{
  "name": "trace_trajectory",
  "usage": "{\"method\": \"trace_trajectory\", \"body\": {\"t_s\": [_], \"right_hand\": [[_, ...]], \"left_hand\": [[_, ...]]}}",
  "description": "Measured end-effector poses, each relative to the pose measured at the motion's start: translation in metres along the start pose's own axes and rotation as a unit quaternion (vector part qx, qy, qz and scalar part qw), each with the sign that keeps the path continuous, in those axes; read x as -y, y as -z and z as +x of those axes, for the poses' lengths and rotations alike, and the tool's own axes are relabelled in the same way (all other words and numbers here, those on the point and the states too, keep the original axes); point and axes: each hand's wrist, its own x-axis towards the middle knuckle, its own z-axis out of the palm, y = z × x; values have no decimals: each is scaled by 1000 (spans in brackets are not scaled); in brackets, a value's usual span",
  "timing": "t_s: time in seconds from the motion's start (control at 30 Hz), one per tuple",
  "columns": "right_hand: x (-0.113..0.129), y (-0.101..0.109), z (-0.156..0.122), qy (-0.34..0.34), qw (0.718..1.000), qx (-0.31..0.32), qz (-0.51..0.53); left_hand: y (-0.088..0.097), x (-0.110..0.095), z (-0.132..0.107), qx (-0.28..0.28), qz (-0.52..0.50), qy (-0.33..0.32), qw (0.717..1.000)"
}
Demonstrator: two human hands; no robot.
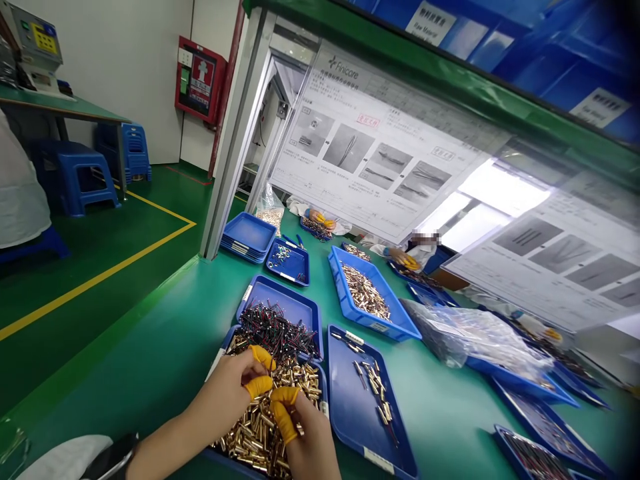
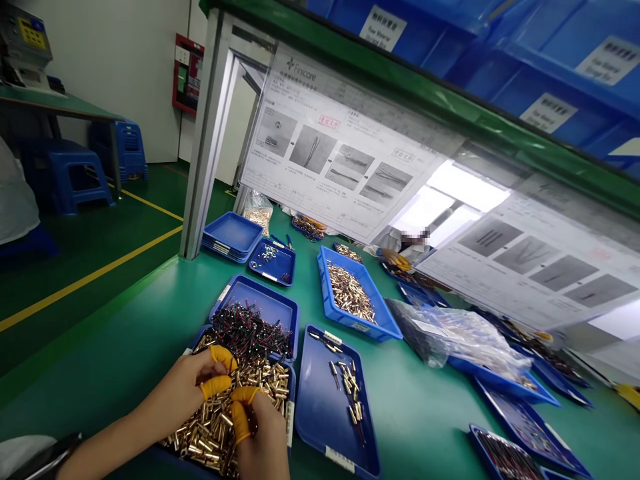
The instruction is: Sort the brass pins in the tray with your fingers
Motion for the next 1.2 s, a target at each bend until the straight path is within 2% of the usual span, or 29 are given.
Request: {"method": "trace_trajectory", "body": {"t_s": [0.1,0.2,0.3,0.47,0.6,0.77,0.83,0.97,1.07,1.13,1.2], "right_hand": [[13,2,0,-13,995,-21,95],[20,2,-1,-51,985,-60,156],[19,-3,-2,-65,976,-77,191],[10,-10,-5,-59,981,-90,163],[7,-12,-7,-53,985,-73,149],[14,-9,-7,-47,983,-33,177],[20,-7,-7,-47,971,-13,235],[29,-3,-5,-67,925,-9,373],[30,2,-2,-90,896,3,434],[30,4,0,-115,889,12,442],[30,6,1,-132,906,22,402]], "left_hand": [[0,-1,1,41,-101,1,994],[-2,2,1,70,-132,-1,989],[-4,8,1,68,-74,-19,995],[-4,6,-2,37,57,-67,995],[-2,-3,-4,44,86,-63,993],[-3,0,-3,43,29,-69,996],[-4,3,-1,49,-10,-69,996],[-6,2,-1,48,-61,-73,994],[-5,-2,-1,41,-82,-77,993],[-3,-3,-2,42,-72,-84,993],[-2,-3,-3,41,-36,-95,994]]}}
